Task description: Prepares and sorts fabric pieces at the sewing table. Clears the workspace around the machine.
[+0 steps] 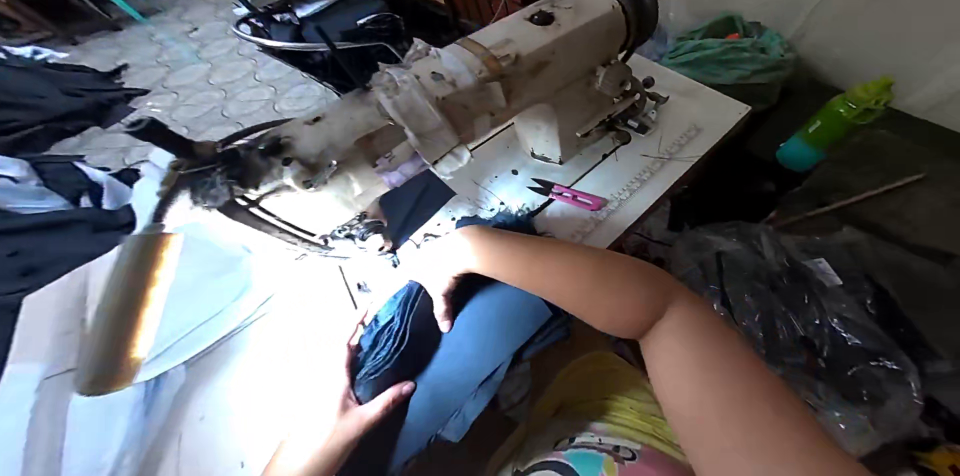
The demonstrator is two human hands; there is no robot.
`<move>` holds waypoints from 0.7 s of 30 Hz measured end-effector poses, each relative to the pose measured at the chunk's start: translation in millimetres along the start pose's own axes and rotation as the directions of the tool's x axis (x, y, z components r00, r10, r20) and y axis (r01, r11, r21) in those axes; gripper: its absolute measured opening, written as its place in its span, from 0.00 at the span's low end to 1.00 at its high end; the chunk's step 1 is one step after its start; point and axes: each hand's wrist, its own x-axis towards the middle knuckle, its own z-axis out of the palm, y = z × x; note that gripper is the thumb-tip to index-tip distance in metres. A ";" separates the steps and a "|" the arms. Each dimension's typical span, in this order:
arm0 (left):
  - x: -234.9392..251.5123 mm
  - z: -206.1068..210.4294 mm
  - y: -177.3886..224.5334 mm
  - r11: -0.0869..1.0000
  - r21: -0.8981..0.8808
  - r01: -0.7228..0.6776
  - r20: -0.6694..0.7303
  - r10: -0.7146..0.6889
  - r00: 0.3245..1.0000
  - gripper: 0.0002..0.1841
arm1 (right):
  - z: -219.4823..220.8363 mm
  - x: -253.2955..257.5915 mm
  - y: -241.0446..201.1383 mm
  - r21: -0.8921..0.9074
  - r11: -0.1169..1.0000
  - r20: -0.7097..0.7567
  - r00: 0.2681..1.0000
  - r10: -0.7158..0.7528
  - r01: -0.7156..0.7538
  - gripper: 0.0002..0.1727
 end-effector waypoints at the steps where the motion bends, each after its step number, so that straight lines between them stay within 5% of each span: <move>1: 2.4 -2.2 3.2 0.998 -0.040 0.040 0.019 -0.039 0.999 0.67 | -3.6 -8.0 -6.9 0.086 0.995 -0.013 0.998 0.056 -0.055 0.35; 4: 10.5 -8.8 2.2 0.998 -0.070 -0.002 0.113 0.010 0.994 0.67 | 31.2 4.8 -18.6 0.492 0.865 -0.348 0.887 0.304 -0.104 0.21; 7: 4.8 -10.8 8.0 0.991 -0.116 -0.062 0.172 0.081 0.982 0.61 | 23.8 -1.9 -15.1 0.303 0.951 -0.225 0.965 0.137 -0.064 0.22; 10: -14.7 -17.0 36.7 0.978 0.122 -0.171 0.201 0.144 0.969 0.50 | 9.7 -31.2 -9.7 0.039 0.999 -0.081 0.996 -0.028 0.031 0.29; 13: -29.4 -17.0 69.0 0.911 0.343 -0.230 0.219 0.161 0.962 0.38 | 28.7 -58.7 -4.4 0.168 0.978 -0.089 0.990 -0.109 0.122 0.31; 16: -29.0 -10.2 91.9 0.920 0.308 -0.242 0.241 0.171 0.955 0.36 | 43.5 -122.3 5.0 0.359 0.899 -0.213 0.960 -0.182 0.250 0.22; 19: -16.4 -9.5 70.2 0.891 0.001 -0.455 0.218 0.444 0.869 0.40 | 67.8 -227.4 44.0 0.466 0.860 -0.403 0.915 -0.002 0.208 0.19; 21: -13.4 -14.5 54.8 0.820 -0.260 -0.509 0.144 0.555 0.819 0.35 | 86.2 -320.8 56.7 0.541 0.838 -0.480 0.793 0.375 -0.068 0.22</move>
